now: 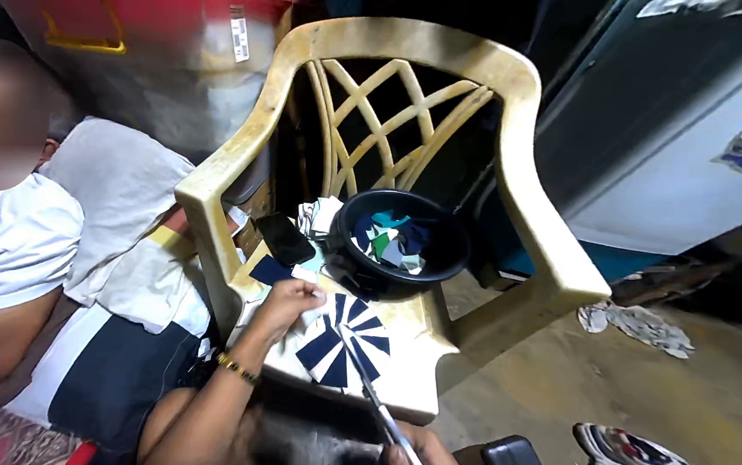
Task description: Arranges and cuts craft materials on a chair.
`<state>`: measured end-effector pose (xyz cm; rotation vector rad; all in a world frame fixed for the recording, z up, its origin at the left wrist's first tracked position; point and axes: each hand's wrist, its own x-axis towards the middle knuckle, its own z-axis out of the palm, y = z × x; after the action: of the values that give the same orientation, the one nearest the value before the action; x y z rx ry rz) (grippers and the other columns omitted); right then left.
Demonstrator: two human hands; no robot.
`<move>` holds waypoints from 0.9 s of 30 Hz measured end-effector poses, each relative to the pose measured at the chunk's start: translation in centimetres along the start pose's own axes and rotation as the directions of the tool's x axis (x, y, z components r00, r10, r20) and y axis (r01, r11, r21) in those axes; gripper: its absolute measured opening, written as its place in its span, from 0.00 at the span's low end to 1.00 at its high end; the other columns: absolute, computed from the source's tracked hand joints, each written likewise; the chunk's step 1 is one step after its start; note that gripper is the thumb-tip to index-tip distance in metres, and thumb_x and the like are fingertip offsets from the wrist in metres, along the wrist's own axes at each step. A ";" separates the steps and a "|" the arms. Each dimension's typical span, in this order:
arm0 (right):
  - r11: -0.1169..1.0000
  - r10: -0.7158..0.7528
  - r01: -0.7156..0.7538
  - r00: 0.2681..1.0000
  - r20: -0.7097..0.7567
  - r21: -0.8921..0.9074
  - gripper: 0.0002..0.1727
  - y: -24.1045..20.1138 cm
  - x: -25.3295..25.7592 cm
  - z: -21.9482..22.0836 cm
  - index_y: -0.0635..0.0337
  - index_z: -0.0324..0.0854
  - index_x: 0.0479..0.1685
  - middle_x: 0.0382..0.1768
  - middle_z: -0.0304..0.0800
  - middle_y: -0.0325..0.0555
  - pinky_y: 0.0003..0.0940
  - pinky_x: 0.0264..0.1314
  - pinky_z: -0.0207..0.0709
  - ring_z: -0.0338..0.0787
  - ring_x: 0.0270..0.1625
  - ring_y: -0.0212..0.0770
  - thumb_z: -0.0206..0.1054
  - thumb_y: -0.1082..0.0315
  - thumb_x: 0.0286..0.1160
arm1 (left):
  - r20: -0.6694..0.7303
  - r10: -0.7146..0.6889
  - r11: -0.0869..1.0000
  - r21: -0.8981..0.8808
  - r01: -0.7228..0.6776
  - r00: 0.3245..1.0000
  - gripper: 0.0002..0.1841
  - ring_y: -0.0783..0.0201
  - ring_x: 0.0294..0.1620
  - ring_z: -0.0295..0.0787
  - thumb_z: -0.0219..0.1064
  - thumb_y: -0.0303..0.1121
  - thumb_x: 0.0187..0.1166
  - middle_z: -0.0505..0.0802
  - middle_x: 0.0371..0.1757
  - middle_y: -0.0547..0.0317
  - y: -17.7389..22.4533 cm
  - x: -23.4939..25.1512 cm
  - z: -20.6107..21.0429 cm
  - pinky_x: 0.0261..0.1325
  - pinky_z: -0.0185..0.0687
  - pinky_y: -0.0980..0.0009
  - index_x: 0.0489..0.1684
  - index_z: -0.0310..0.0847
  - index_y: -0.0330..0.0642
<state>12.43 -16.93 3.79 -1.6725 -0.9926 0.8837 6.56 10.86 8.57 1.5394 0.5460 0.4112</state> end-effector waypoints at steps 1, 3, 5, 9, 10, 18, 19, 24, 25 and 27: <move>0.989 0.059 -0.069 0.995 -0.076 -0.128 0.31 -0.5 -0.4 -0.3 0.64 0.83 0.29 0.18 0.77 0.34 0.35 0.28 0.73 0.77 0.21 0.30 0.63 0.39 0.76 | -0.015 -0.025 0.998 0.053 0.025 1.000 0.08 0.71 0.39 0.84 0.68 0.19 0.77 0.89 0.41 0.54 0.6 1.9 1.2 0.49 0.82 0.72 0.50 0.82 0.26; 0.922 0.137 -0.202 0.968 -0.210 -0.330 0.32 -1.7 -0.8 -0.8 0.68 0.85 0.32 0.21 0.83 0.50 0.56 0.35 0.75 0.84 0.27 0.49 0.65 0.40 0.76 | -0.051 -0.074 0.979 0.186 0.083 0.996 0.16 0.59 0.50 0.86 0.69 0.20 0.76 0.90 0.52 0.42 1.0 5.7 2.9 0.59 0.81 0.62 0.62 0.82 0.26; 0.824 0.180 -0.314 0.935 -0.307 -0.472 0.31 -3.0 -0.9 -1.1 0.69 0.86 0.36 0.25 0.86 0.59 0.66 0.41 0.76 0.89 0.34 0.61 0.64 0.42 0.78 | -0.149 -0.074 0.946 0.302 0.116 0.986 0.20 0.50 0.56 0.88 0.73 0.21 0.74 0.91 0.54 0.37 0.9 8.2 3.7 0.65 0.80 0.54 0.66 0.81 0.27; 0.670 0.184 -0.438 0.880 -0.437 -0.599 0.28 -4.6 1.1 -1.5 0.69 0.87 0.43 0.34 0.92 0.65 0.68 0.46 0.78 0.92 0.43 0.68 0.65 0.46 0.81 | -0.291 0.032 0.926 0.370 0.082 0.956 0.18 0.53 0.41 0.84 0.80 0.25 0.69 0.88 0.39 0.44 1.2 7.9 3.2 0.53 0.81 0.54 0.52 0.81 0.28; 0.653 0.143 -0.442 0.869 -0.474 -0.615 0.28 -4.3 2.1 -1.5 0.70 0.88 0.42 0.34 0.92 0.65 0.68 0.44 0.78 0.93 0.42 0.68 0.66 0.46 0.80 | -0.306 0.049 0.940 0.337 0.060 0.951 0.17 0.57 0.36 0.80 0.81 0.25 0.68 0.85 0.34 0.48 1.1 7.2 2.8 0.48 0.80 0.58 0.47 0.80 0.28; 0.592 0.144 -0.555 0.787 -0.601 -0.585 0.27 -2.8 9.5 -3.5 0.73 0.88 0.46 0.48 0.91 0.70 0.67 0.56 0.76 0.90 0.57 0.70 0.68 0.49 0.81 | -0.035 0.048 0.997 -0.061 -0.050 0.998 0.06 0.75 0.35 0.85 0.67 0.16 0.75 0.90 0.38 0.62 0.0 0.1 0.4 0.41 0.82 0.79 0.45 0.85 0.31; 0.591 0.132 -0.553 0.784 -0.606 -0.587 0.26 -2.6 9.9 -3.7 0.72 0.88 0.45 0.49 0.91 0.70 0.67 0.57 0.77 0.89 0.59 0.70 0.70 0.50 0.80 | 0.006 0.069 0.995 -0.077 -0.068 0.998 0.07 0.76 0.37 0.86 0.66 0.15 0.74 0.91 0.38 0.63 -0.3 -0.4 0.2 0.43 0.83 0.79 0.44 0.85 0.32; 0.588 0.104 -0.548 0.781 -0.615 -0.596 0.21 -1.5 11.0 -4.7 0.74 0.88 0.52 0.58 0.87 0.73 0.67 0.63 0.75 0.81 0.69 0.73 0.73 0.59 0.78 | 0.167 0.208 0.975 -0.112 -0.191 0.964 0.10 0.79 0.45 0.88 0.63 0.16 0.74 0.93 0.45 0.66 -1.4 -1.4 -0.5 0.53 0.84 0.79 0.47 0.89 0.32; 0.576 0.100 -0.550 0.782 -0.616 -0.605 0.20 -1.4 11.1 -4.9 0.74 0.87 0.53 0.59 0.87 0.74 0.67 0.64 0.74 0.81 0.70 0.74 0.73 0.61 0.78 | 0.207 0.233 0.969 -0.132 -0.209 0.950 0.12 0.79 0.47 0.87 0.64 0.16 0.73 0.93 0.49 0.66 -1.6 -1.5 -0.5 0.53 0.84 0.79 0.51 0.88 0.31; 0.539 0.082 -0.561 0.778 -0.623 -0.628 0.17 -1.3 11.3 -5.1 0.75 0.87 0.54 0.61 0.85 0.75 0.65 0.65 0.73 0.80 0.71 0.74 0.71 0.65 0.79 | 0.280 0.282 0.954 -0.182 -0.237 0.918 0.17 0.79 0.51 0.87 0.66 0.16 0.69 0.91 0.58 0.62 -2.1 -1.6 -0.6 0.56 0.84 0.79 0.57 0.85 0.29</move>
<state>21.24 -8.29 5.24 -2.7746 -0.6804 0.0844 4.72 10.37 6.61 1.5029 0.0677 0.3977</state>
